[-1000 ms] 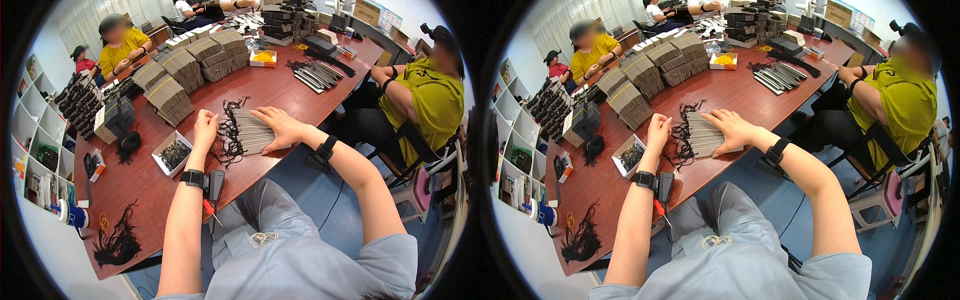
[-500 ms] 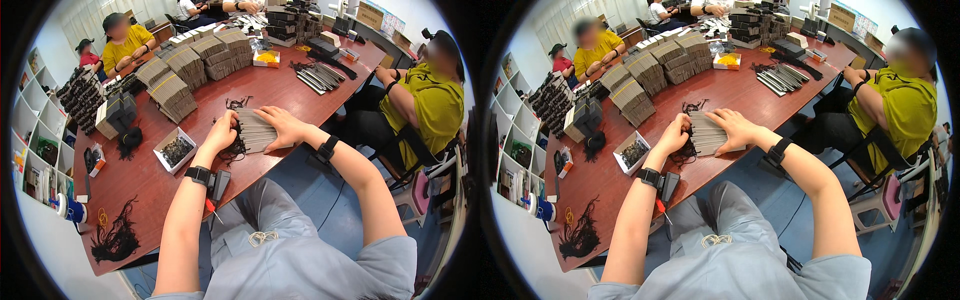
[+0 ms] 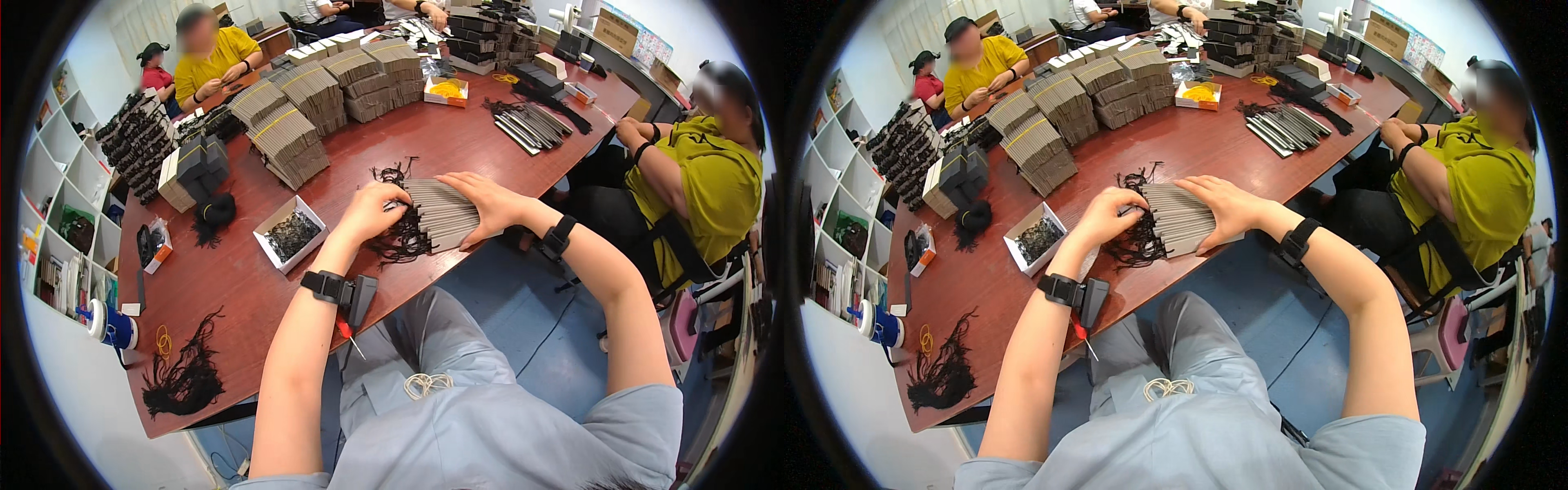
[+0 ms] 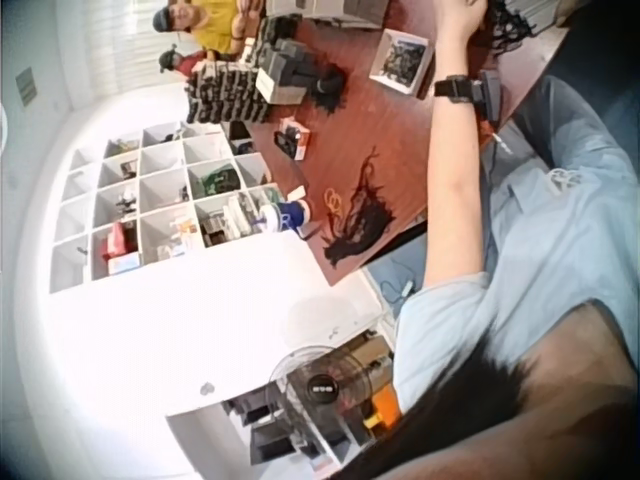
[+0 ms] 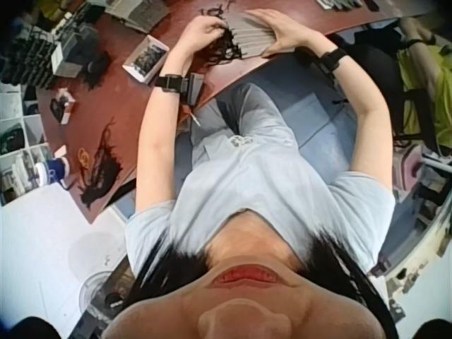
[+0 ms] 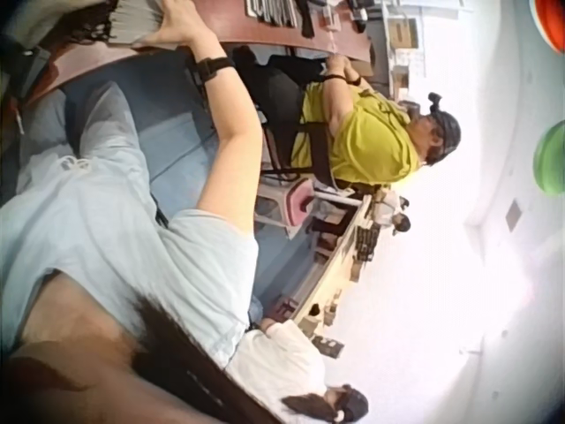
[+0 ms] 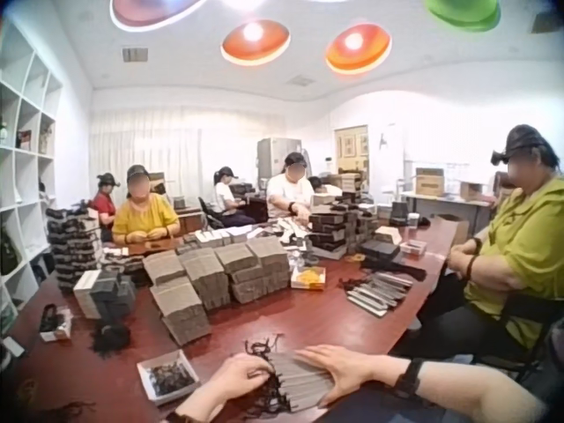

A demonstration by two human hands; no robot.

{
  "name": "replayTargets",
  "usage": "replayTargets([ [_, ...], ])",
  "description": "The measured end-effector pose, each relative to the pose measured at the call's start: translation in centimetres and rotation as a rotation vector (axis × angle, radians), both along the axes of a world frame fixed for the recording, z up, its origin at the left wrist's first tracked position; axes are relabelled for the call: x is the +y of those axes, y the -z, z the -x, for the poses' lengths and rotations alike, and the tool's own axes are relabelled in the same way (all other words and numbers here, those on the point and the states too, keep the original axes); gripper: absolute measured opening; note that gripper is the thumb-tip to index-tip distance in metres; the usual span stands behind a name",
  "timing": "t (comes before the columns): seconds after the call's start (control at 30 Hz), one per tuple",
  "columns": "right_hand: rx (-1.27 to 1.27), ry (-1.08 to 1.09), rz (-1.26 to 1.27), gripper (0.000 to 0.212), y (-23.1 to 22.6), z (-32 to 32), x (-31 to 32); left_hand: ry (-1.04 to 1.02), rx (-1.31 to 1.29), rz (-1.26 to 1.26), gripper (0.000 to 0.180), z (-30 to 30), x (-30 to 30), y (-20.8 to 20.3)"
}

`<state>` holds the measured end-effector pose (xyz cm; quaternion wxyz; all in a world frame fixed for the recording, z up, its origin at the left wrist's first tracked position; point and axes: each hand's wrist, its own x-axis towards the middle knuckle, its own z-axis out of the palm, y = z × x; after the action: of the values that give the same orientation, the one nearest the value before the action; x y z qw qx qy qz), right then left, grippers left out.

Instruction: Assembling and bundling identification tags by attaching elastic strings.

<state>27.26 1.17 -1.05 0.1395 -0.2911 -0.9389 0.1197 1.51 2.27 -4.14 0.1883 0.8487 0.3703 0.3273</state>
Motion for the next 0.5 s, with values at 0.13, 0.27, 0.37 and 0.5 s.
replayTargets([
  [0.13,0.020,0.012,-0.004,0.105,0.5,0.0,0.2,0.006,0.082,-0.052,0.019,-0.5,-0.3,0.4],
  [0.27,0.026,0.010,0.024,0.106,0.4,-0.5,0.4,-0.129,0.367,0.234,0.021,-0.5,-0.9,-2.1],
  [0.37,0.040,-0.005,0.045,0.106,0.5,-0.5,0.7,-0.196,0.371,0.434,0.029,-0.1,-0.5,-3.0],
  [0.5,0.058,-0.026,0.037,0.105,0.3,0.0,0.6,-0.035,-0.027,-0.130,0.046,-0.8,1.7,-1.0],
])
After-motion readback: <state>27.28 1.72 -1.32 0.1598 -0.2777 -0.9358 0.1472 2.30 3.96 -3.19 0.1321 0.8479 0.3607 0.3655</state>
